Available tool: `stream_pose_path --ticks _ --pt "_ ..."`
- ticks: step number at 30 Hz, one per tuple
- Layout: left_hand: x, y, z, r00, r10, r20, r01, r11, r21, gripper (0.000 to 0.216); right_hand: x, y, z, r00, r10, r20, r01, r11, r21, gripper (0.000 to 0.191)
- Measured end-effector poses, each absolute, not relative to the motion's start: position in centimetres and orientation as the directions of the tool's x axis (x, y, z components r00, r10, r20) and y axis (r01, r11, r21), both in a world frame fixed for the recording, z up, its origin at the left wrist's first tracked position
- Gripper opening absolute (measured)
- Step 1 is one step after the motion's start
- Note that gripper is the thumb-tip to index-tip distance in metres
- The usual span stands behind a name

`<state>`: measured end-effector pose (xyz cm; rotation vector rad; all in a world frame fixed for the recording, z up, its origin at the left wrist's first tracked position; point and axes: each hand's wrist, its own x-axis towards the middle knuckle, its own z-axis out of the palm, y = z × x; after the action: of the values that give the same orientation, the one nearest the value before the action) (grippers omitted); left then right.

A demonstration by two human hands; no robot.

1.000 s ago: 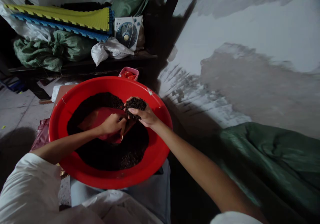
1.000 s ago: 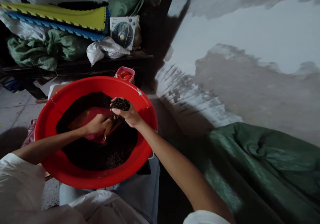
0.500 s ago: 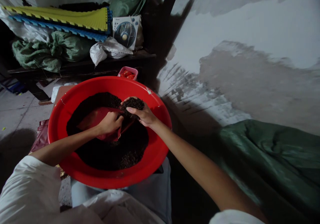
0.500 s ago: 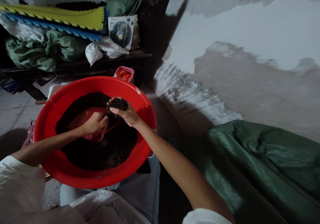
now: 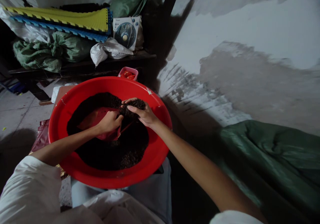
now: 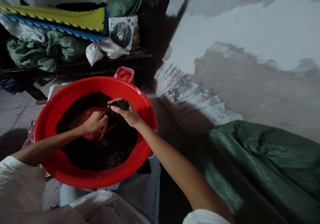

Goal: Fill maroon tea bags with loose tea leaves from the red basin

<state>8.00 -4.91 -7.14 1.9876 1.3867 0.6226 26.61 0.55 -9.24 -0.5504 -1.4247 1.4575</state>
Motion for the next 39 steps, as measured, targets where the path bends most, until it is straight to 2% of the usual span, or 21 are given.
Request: stream_pose_path --ticks 7,12,19,22,27,30,33,36,39 --pt "8.0 -5.0 -7.2 0.338 0.941 0.022 0.639 -0.247 0.729 0.035 26.8 0.5 -8.9 -0.444 0.833 0.331 -0.329 0.193 -0.924 0.029" --pt "7.9 -5.0 -7.0 0.339 0.940 0.034 0.625 -0.252 0.738 0.035 27.0 0.5 -8.6 -0.489 0.802 0.343 -0.414 0.133 -0.900 0.032" --pt "7.9 -5.1 -6.8 0.360 0.932 0.039 0.617 -0.269 0.740 0.038 26.8 0.7 -8.4 -0.480 0.841 0.251 -0.394 0.049 -0.918 0.049" --pt "7.8 -4.8 -7.1 0.331 0.937 0.116 0.636 -0.312 0.705 0.037 26.8 0.8 -8.6 -0.381 0.891 0.247 -0.316 0.126 -0.940 0.047" --pt "7.6 -4.3 -7.4 0.267 0.951 0.154 0.678 -0.299 0.672 0.035 27.1 0.9 -8.8 -0.203 0.911 0.358 -0.138 0.336 -0.932 0.043" --pt "7.5 -4.4 -7.1 0.251 0.944 0.216 0.678 -0.331 0.657 0.033 27.5 1.1 -8.9 -0.009 0.885 0.465 -0.024 0.465 -0.885 0.036" --pt "7.3 -4.7 -6.5 0.250 0.918 0.309 0.659 -0.395 0.640 0.030 28.0 1.7 -9.3 0.130 0.842 0.523 0.069 0.518 -0.852 0.030" --pt "6.8 -4.8 -5.4 0.263 0.886 0.381 0.645 -0.456 0.614 0.028 28.4 2.9 -10.5 0.150 0.829 0.539 0.150 0.520 -0.841 0.029" --pt "6.0 -4.9 -3.4 0.316 0.852 0.418 0.662 -0.513 0.546 0.028 28.5 4.3 -12.5 0.068 0.856 0.513 0.221 0.488 -0.844 0.032"
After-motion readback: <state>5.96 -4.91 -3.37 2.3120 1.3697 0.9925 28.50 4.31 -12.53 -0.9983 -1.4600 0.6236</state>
